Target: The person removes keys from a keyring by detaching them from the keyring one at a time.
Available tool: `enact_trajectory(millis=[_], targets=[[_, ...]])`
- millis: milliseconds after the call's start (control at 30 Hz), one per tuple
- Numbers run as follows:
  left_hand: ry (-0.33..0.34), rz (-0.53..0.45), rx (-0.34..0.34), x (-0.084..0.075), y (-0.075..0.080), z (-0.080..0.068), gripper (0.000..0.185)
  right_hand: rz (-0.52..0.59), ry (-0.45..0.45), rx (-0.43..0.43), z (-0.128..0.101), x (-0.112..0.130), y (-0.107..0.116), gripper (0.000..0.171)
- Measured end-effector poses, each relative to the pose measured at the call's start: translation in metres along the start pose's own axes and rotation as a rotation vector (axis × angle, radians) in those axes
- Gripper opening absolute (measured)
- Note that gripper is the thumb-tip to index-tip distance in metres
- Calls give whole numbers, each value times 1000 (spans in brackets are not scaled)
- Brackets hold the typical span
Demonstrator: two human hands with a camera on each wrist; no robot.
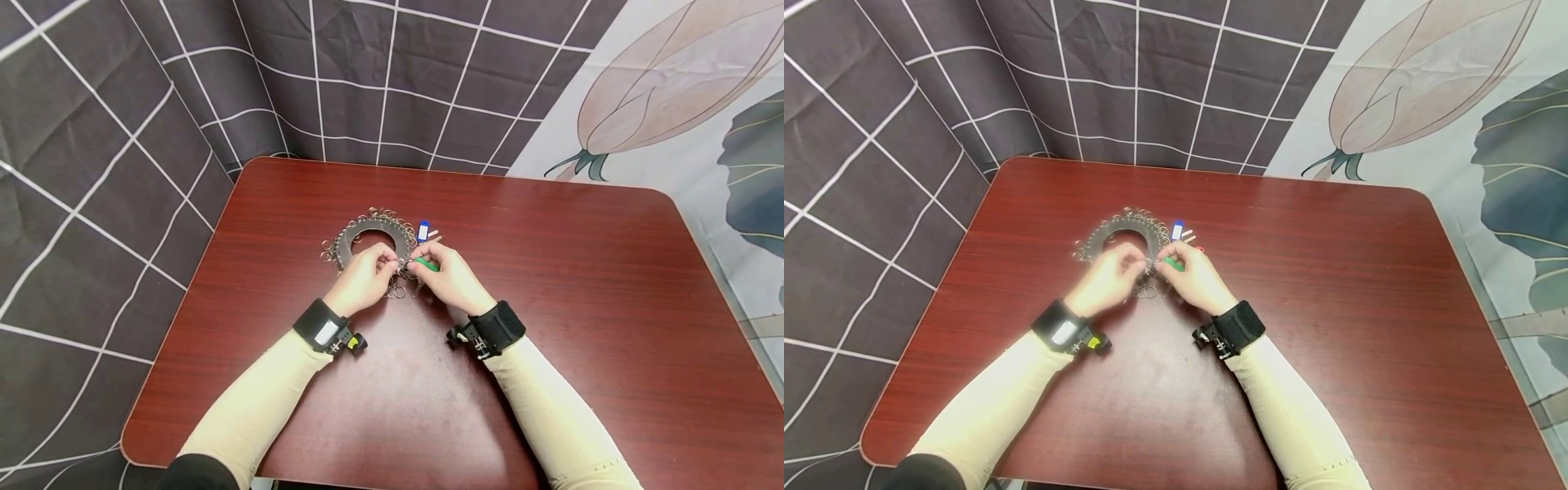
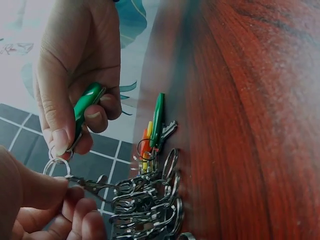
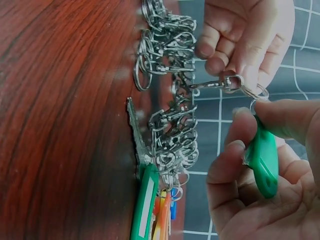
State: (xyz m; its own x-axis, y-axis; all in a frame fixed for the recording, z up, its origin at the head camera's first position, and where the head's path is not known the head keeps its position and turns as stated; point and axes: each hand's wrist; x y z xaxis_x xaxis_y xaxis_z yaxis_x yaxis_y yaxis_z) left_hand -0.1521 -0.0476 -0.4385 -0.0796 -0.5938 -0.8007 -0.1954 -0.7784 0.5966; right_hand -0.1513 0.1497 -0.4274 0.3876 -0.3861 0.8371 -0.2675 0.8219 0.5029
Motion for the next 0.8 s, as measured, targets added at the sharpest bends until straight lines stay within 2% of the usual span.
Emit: enact_trajectory(millis=[200,400,567,800], targets=[[-52,-86,-40,0,0,0,5,-5,-21,50,0,-4,-3,11],[-80,-95,-47,-1,0,0,8,1,-22,50,0,-4,-3,11],[-84,-83,-32,-1,1,0,8,-10,0,35,0,-4,-3,9],[-67,-25,31,-2,2,-1,10,4,11,-14,0,-3,-2,10]])
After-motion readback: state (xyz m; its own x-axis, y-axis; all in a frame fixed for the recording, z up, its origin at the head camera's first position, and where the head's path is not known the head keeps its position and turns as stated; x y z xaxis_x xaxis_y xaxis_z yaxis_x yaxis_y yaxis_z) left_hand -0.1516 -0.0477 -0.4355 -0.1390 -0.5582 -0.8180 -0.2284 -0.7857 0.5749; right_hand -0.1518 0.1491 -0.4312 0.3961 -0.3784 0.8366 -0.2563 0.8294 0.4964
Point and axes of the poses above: each hand's wrist, its own z-axis towards the middle knuckle, its own y-axis out of the back of the hand, x = y × z, and after that the axes turned 11 degrees about y, right-handed
